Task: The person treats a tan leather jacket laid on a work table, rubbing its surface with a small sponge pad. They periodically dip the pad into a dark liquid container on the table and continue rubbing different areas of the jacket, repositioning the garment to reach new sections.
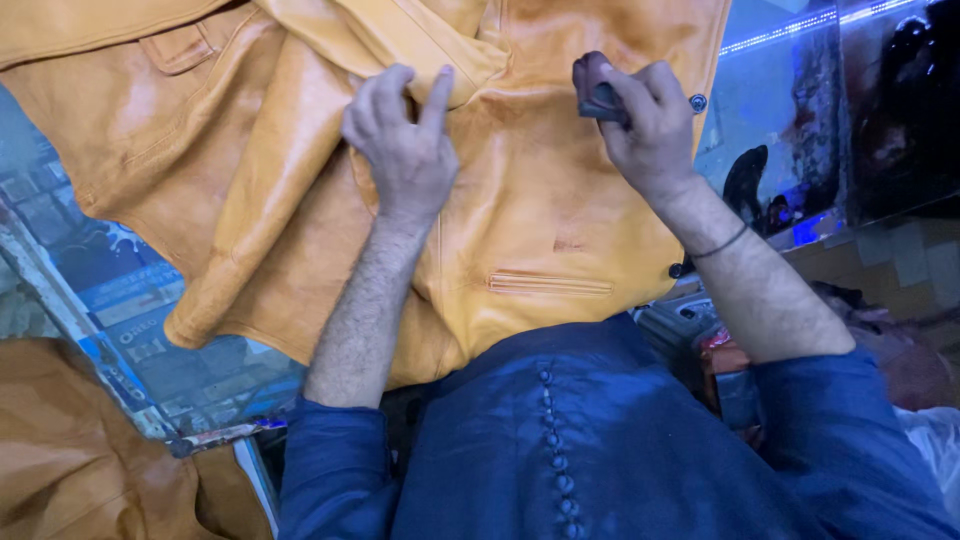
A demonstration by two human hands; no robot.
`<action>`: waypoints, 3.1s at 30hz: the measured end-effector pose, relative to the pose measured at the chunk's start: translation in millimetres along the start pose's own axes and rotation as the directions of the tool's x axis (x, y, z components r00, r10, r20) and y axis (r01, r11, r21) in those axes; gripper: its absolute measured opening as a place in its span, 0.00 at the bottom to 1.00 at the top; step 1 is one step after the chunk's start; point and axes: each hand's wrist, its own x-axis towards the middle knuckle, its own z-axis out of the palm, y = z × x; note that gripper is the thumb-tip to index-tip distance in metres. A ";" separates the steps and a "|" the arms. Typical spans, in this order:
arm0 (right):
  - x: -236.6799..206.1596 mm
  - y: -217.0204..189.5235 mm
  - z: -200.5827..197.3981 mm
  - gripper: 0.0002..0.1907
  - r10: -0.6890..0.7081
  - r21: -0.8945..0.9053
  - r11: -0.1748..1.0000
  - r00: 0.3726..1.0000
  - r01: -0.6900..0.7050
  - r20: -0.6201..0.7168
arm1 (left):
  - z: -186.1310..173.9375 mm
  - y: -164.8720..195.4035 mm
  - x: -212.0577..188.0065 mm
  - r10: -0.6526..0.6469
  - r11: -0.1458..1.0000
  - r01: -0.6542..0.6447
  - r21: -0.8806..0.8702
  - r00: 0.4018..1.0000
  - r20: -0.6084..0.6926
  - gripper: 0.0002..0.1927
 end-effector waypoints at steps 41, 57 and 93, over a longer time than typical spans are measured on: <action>-45.5 -39.6 11.3 0.14 -0.556 0.392 0.795 0.814 0.462 0.170 | 24.7 25.5 65.3 0.236 0.952 -0.178 -0.250 0.945 0.226 0.11; -38.7 -70.6 19.2 0.12 -0.271 0.387 0.916 0.873 0.105 0.405 | 27.4 14.6 69.6 0.394 0.909 -0.322 -0.264 0.871 0.293 0.12; -184.2 115.9 -171.1 0.16 0.394 -0.105 0.879 0.832 -0.466 -0.391 | 30.4 80.9 -57.3 0.139 0.985 -0.113 -0.132 0.969 0.206 0.20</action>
